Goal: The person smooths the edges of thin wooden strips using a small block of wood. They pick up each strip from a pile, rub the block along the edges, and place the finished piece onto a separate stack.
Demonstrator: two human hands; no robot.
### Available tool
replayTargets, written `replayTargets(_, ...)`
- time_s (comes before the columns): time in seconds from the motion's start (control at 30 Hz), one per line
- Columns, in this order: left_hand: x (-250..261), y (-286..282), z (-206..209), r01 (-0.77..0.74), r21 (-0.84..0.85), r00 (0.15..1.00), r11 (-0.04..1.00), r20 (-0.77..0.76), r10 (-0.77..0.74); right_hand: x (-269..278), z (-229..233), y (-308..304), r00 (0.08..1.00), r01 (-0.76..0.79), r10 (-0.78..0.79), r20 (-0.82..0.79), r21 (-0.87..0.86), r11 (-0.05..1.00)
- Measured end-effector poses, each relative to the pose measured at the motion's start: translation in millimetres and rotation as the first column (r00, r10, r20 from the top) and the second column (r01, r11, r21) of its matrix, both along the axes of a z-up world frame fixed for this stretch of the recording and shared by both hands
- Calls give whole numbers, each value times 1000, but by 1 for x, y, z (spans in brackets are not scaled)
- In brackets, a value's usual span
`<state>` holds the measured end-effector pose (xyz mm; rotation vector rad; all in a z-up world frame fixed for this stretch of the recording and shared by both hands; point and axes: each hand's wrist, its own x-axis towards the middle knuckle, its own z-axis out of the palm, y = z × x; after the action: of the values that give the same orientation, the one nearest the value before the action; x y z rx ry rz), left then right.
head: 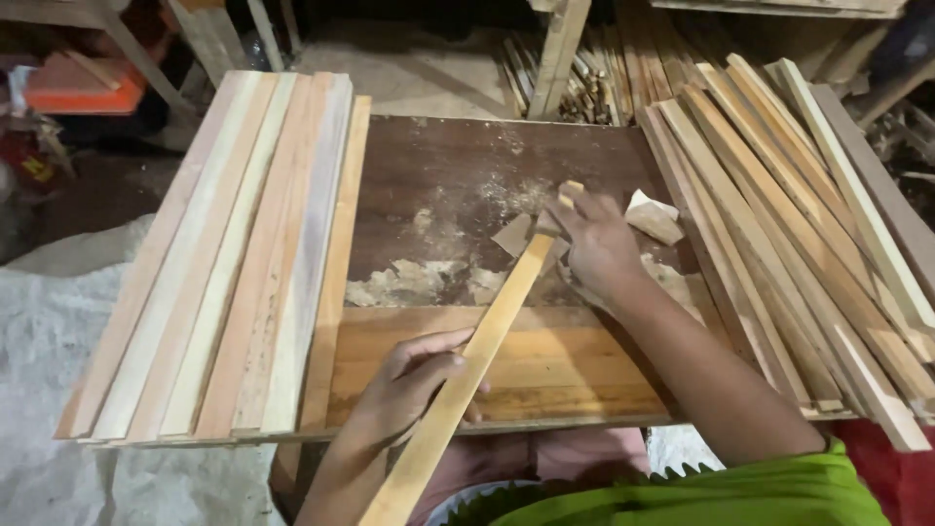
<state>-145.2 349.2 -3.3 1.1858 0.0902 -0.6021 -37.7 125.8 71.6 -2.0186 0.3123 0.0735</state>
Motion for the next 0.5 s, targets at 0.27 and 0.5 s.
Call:
replayTargets(0.27,2,-12,-30,-251,-315,788,916,483,382,15,-19,3,987,-155,118,-110,-436,886)
replayTargets(0.5,-4,-39,-46,-641,60,686,765,492,536,-5,-142,-15,332,-185,808,486,-807,561)
